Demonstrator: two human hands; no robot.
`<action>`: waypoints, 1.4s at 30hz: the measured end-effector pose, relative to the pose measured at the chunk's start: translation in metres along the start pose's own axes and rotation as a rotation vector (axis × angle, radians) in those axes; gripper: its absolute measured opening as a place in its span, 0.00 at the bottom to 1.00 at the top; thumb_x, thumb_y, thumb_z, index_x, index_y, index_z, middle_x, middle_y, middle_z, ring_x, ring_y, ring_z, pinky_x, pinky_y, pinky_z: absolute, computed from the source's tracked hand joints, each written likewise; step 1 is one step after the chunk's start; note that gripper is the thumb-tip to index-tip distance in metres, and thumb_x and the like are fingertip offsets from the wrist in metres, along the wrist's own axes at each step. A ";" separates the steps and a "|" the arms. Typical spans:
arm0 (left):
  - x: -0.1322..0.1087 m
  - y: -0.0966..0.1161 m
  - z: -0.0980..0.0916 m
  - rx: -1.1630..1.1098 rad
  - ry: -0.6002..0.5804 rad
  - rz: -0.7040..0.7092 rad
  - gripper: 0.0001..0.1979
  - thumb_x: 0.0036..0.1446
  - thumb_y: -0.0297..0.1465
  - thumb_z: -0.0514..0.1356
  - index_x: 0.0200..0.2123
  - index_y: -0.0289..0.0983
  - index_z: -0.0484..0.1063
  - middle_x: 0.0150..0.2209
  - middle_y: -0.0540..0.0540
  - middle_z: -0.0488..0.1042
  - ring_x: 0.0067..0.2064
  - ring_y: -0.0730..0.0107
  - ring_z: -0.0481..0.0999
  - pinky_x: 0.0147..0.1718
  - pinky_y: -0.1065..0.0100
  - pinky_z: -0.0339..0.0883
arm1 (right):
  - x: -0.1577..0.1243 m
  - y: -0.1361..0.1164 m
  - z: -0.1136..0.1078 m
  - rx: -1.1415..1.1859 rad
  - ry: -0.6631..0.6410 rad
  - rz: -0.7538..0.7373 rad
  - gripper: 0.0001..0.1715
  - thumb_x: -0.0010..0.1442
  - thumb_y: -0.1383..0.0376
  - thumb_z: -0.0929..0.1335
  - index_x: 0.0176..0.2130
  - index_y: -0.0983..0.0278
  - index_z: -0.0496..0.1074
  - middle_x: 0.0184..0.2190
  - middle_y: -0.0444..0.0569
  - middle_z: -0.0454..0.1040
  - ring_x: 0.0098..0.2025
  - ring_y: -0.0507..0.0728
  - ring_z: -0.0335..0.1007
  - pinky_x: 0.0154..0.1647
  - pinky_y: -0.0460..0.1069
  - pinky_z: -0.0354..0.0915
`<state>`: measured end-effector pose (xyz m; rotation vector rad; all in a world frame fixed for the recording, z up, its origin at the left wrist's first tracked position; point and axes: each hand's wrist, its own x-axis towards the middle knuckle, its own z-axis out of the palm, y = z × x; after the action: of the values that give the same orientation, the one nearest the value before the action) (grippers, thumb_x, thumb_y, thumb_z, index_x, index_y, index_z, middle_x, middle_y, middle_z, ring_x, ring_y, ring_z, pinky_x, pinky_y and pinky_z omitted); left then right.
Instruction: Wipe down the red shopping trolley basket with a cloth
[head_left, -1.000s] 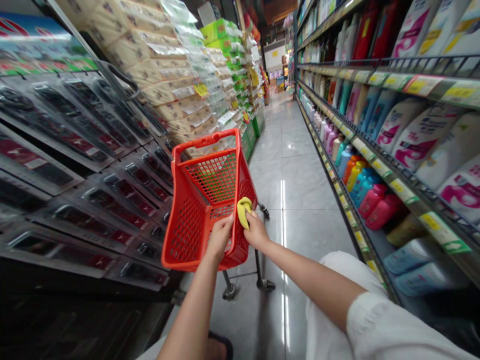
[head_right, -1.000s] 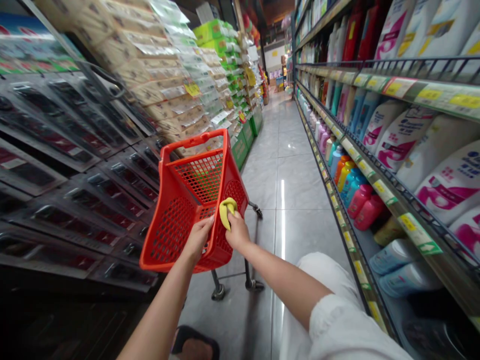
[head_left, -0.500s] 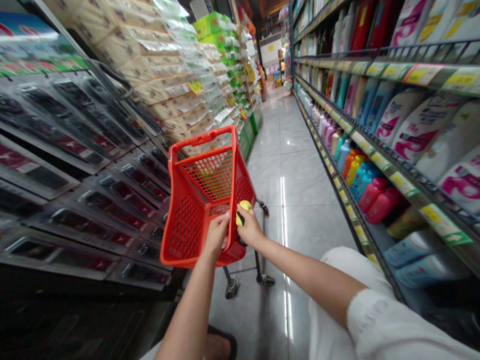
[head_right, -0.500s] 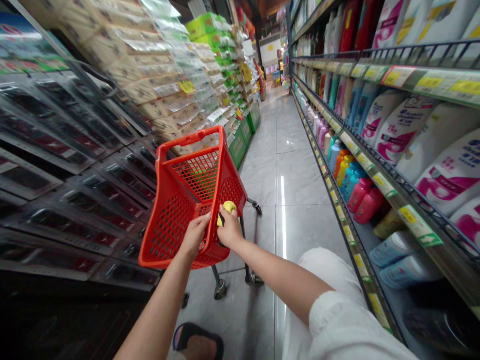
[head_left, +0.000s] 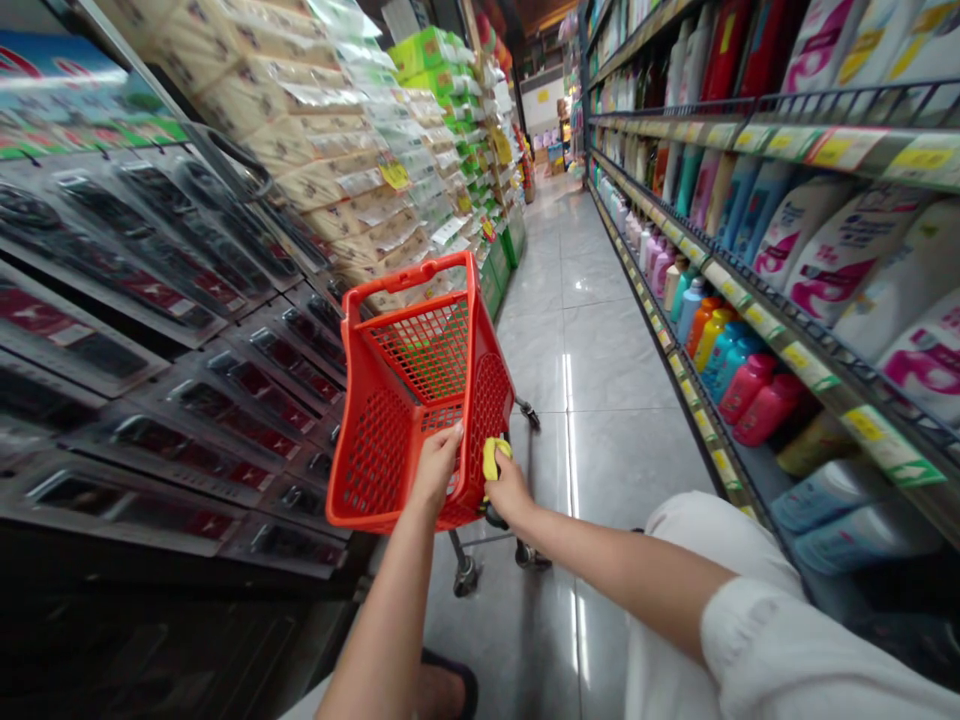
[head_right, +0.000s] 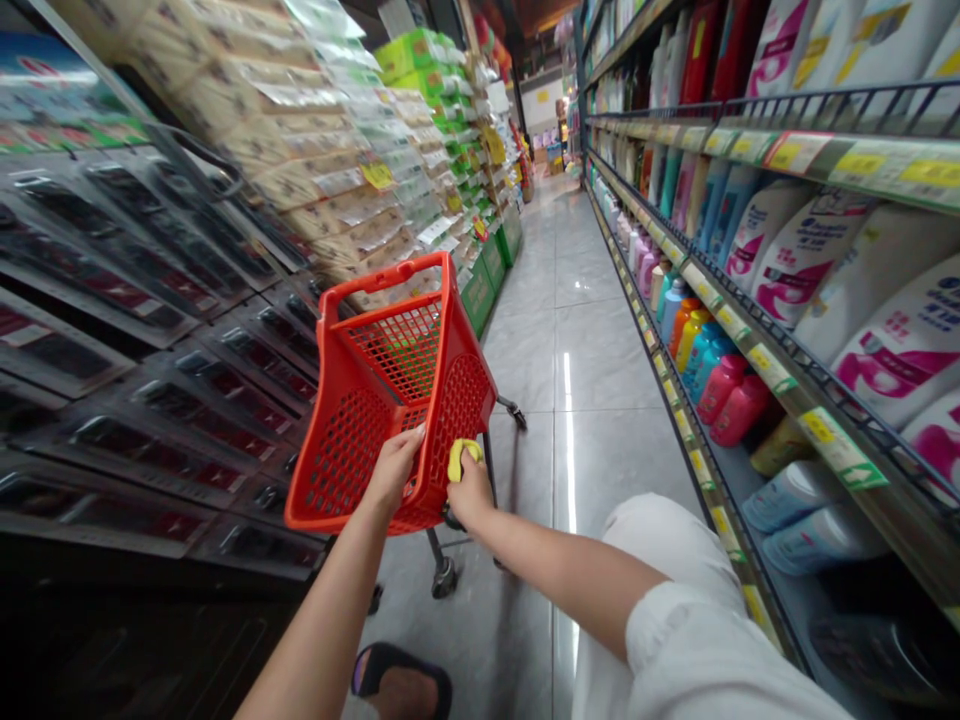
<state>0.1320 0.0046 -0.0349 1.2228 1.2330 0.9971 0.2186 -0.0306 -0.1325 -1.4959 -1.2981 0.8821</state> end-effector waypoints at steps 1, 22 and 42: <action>0.001 0.001 0.001 0.003 -0.001 0.002 0.24 0.38 0.50 0.69 0.26 0.33 0.76 0.21 0.50 0.73 0.23 0.71 0.70 0.27 0.68 0.65 | 0.014 -0.009 -0.008 0.050 0.018 -0.025 0.45 0.47 0.77 0.62 0.64 0.60 0.59 0.49 0.49 0.72 0.52 0.57 0.69 0.53 0.51 0.66; 0.006 0.000 -0.002 -0.102 0.094 -0.067 0.31 0.48 0.56 0.60 0.36 0.32 0.79 0.32 0.40 0.81 0.33 0.62 0.78 0.36 0.64 0.70 | -0.044 -0.030 -0.023 -0.123 -0.119 -0.309 0.48 0.51 0.78 0.61 0.67 0.53 0.51 0.56 0.52 0.55 0.57 0.59 0.60 0.58 0.54 0.62; 0.002 0.001 -0.007 -0.235 0.008 -0.180 0.49 0.60 0.58 0.31 0.49 0.26 0.75 0.33 0.34 0.81 0.37 0.57 0.80 0.37 0.63 0.71 | -0.041 -0.042 -0.055 -0.805 -0.316 -0.549 0.38 0.63 0.71 0.59 0.68 0.53 0.46 0.50 0.57 0.64 0.45 0.61 0.65 0.41 0.52 0.67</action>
<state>0.1249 0.0075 -0.0339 0.9108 1.1734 0.9835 0.2492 -0.0809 -0.0780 -1.4585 -2.3380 0.2224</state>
